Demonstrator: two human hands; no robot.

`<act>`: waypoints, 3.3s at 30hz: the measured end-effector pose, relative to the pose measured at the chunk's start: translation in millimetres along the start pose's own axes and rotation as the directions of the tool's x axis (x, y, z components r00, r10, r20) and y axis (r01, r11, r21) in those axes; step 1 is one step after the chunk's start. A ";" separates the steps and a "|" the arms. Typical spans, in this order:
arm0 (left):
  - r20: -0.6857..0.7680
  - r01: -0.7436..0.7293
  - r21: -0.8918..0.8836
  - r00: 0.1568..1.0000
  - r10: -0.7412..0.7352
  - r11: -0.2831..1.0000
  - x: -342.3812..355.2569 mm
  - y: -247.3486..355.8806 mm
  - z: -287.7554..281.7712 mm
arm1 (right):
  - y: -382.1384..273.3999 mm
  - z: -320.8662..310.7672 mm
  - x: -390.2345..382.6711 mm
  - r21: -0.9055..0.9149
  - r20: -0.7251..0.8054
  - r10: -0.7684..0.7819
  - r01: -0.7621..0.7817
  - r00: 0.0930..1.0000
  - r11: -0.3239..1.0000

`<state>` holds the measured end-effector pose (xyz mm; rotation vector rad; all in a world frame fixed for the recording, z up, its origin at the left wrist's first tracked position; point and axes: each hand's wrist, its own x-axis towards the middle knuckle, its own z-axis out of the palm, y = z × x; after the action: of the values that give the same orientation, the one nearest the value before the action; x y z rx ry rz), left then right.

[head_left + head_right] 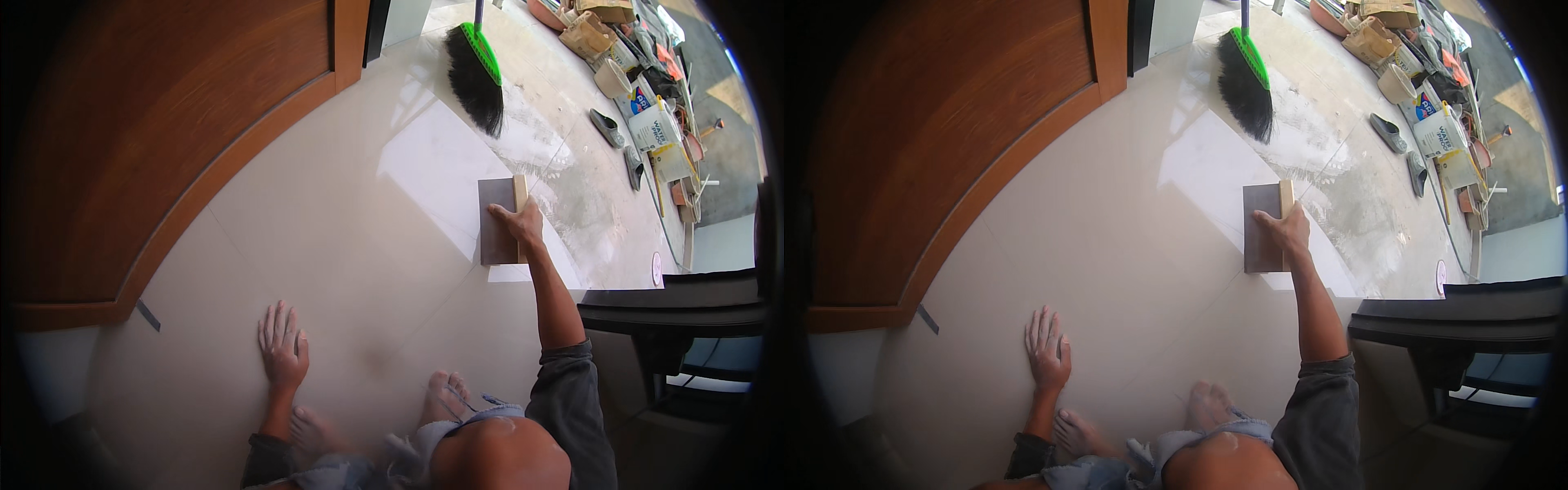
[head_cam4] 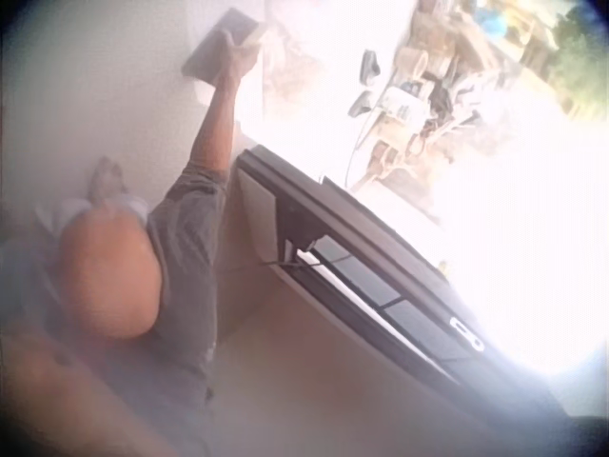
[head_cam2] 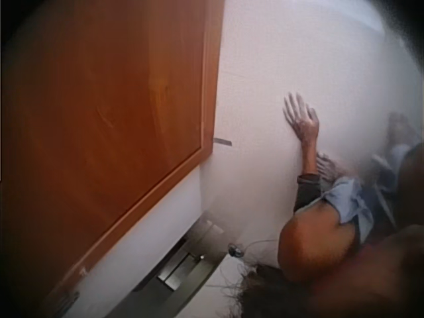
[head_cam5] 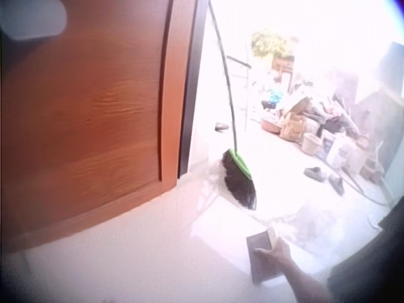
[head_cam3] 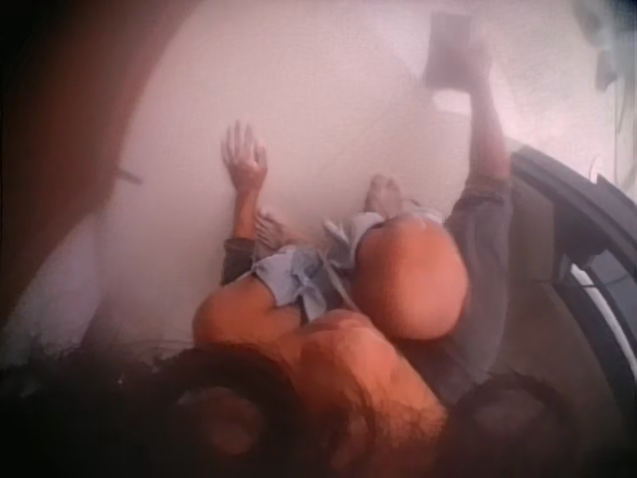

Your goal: The person kneels on a tiled floor and uses a sanding block to sand the surface near a wooden cabinet and a black appliance. The person moves the block back and forth across the tiles, occasionally shifting position to reach different areas.

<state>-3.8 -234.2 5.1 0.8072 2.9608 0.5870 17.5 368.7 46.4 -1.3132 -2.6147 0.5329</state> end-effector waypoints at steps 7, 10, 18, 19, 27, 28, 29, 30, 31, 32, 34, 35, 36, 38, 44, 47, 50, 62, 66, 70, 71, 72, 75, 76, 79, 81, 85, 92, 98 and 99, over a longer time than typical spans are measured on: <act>0.022 0.005 0.000 1.000 -0.005 1.000 -11.8 -3.2 3.5 | 28.5 -19.6 23.2 -0.023 -0.047 0.124 -0.125 0.991 0.992; 0.017 0.009 0.015 1.000 -0.009 1.000 -1.1 5.8 2.3 | 38.2 -58.6 36.6 0.133 0.104 0.351 -0.362 0.931 0.923; 0.036 0.012 0.034 0.999 -0.013 0.999 -7.1 2.5 4.0 | 39.6 -41.5 66.0 0.203 0.194 0.339 -0.376 0.920 0.904; 0.030 0.009 0.028 1.000 -0.010 1.000 -2.4 3.7 5.4 | 28.9 -28.0 62.8 0.285 0.117 0.315 -0.335 0.942 0.898; 0.045 0.027 0.059 0.999 -0.030 0.998 -9.3 0.4 4.0 | -7.0 -4.4 78.5 0.149 0.045 0.125 -0.130 0.991 0.980; 0.041 0.029 0.063 0.999 -0.031 0.998 -10.0 -1.1 2.4 | -14.9 7.3 74.6 0.044 -0.020 -0.021 0.021 1.000 0.999; 0.042 0.032 0.065 0.999 -0.035 0.997 -8.7 -2.1 2.5 | -19.7 5.7 80.8 0.046 0.035 0.021 -0.022 0.999 0.999; 0.055 0.029 0.055 0.998 -0.032 0.998 -7.3 0.8 3.3 | -12.0 1.2 86.7 0.153 0.083 0.095 -0.107 0.992 0.982; 0.056 0.031 0.048 0.998 -0.034 0.998 -5.1 3.2 5.1 | -8.9 -4.4 99.1 0.260 0.134 0.152 -0.183 0.979 0.948; 0.058 0.027 0.045 0.998 -0.029 0.999 -7.0 3.0 5.5 | -6.1 -6.0 107.9 0.359 0.192 0.202 -0.260 0.960 0.896; 0.056 0.010 0.045 0.998 -0.013 0.999 -7.3 -0.9 5.1 | -31.9 18.3 99.2 0.119 -0.023 0.036 -0.033 0.999 0.992; 0.049 0.008 0.049 0.999 -0.010 0.999 -2.7 -0.6 8.1 | -29.8 20.0 108.3 0.099 0.003 0.009 -0.010 1.000 0.995; 0.050 0.013 0.058 0.999 -0.016 0.998 -2.0 1.8 9.2 | -32.7 23.1 113.5 0.081 0.040 -0.018 0.015 0.999 0.997; 0.060 0.025 0.074 0.998 -0.030 0.997 -9.0 2.1 3.5 | -55.6 3.7 123.5 0.295 0.221 0.203 -0.263 0.954 0.919; 0.056 0.031 0.064 0.998 -0.035 0.997 -12.0 0.0 1.0 | -98.4 1.7 139.7 0.165 0.211 0.151 -0.187 0.966 0.968; 0.042 0.018 0.039 0.999 -0.020 0.999 -2.7 4.7 4.2 | -89.2 29.0 148.4 0.103 0.120 -0.056 0.043 0.991 0.994; 0.057 0.026 0.063 0.998 -0.030 0.998 -12.3 2.6 -4.0 | -116.7 26.6 149.2 0.135 0.216 -0.075 0.046 0.973 0.990; 0.051 0.004 0.051 0.999 -0.007 0.999 2.9 11.4 -1.9 | -179.8 66.7 136.2 0.065 0.111 -0.470 0.465 0.876 0.883; 0.053 0.013 0.026 0.999 -0.014 1.000 -1.9 7.9 -4.9 | -190.9 46.8 109.9 0.168 0.222 -0.371 0.339 0.902 0.926; 0.044 0.038 0.005 0.998 -0.038 0.999 -2.6 11.9 -8.2 | -210.1 62.6 -25.6 0.289 0.425 -0.315 0.202 0.849 0.936; 0.014 0.026 -0.002 1.000 -0.026 1.000 -1.9 10.3 -7.1 | -213.6 66.4 -78.0 0.228 0.444 -0.454 0.393 0.772 0.891; -0.016 0.004 -0.020 1.000 -0.005 1.000 -1.1 9.7 -3.7 | -211.7 68.3 -139.4 0.208 0.384 -0.598 0.565 0.703 0.798; -0.046 0.027 -0.072 0.999 -0.030 0.997 -4.9 7.7 -5.5 | -220.7 46.5 -221.8 0.163 0.619 -0.532 0.569 0.577 0.806; -0.055 0.025 -0.070 0.998 -0.029 0.997 -3.9 7.2 -2.0 | -215.1 42.0 -211.5 0.139 0.571 -0.491 0.512 0.658 0.848; -0.071 0.026 -0.055 0.997 -0.029 0.998 -4.9 3.1 1.1 | -188.0 23.9 -154.3 0.196 0.388 -0.289 0.228 0.875 0.954; -0.075 0.029 -0.048 0.997 -0.032 0.998 -4.9 3.7 2.4 | -179.0 18.1 -166.7 0.170 0.380 -0.258 0.207 0.888 0.963; -0.108 0.058 -0.097 0.992 -0.068 0.994 1.0 5.1 12.5 | -184.6 31.5 -276.5 0.051 0.561 -0.365 0.409 0.743 0.911; -0.140 0.012 -0.162 0.990 -0.035 0.987 -1.1 -1.4 4.4 | -56.2 -38.6 -167.1 -0.004 0.105 -0.011 0.012 0.994 1.000; -0.081 -0.013 -0.147 0.997 0.001 0.989 -3.9 2.4 22.9 | 222.1 -103.7 -247.3 0.183 -0.253 0.633 -0.606 0.732 0.774; -0.072 -0.004 -0.126 0.997 -0.005 0.992 -6.2 -2.7 24.2 | 233.9 -100.6 -264.1 0.326 -0.227 0.674 -0.598 0.702 0.732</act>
<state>3.0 -231.0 -18.9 0.7911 2.9502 0.8099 379.6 309.7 51.5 -2.0210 -1.7077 0.6086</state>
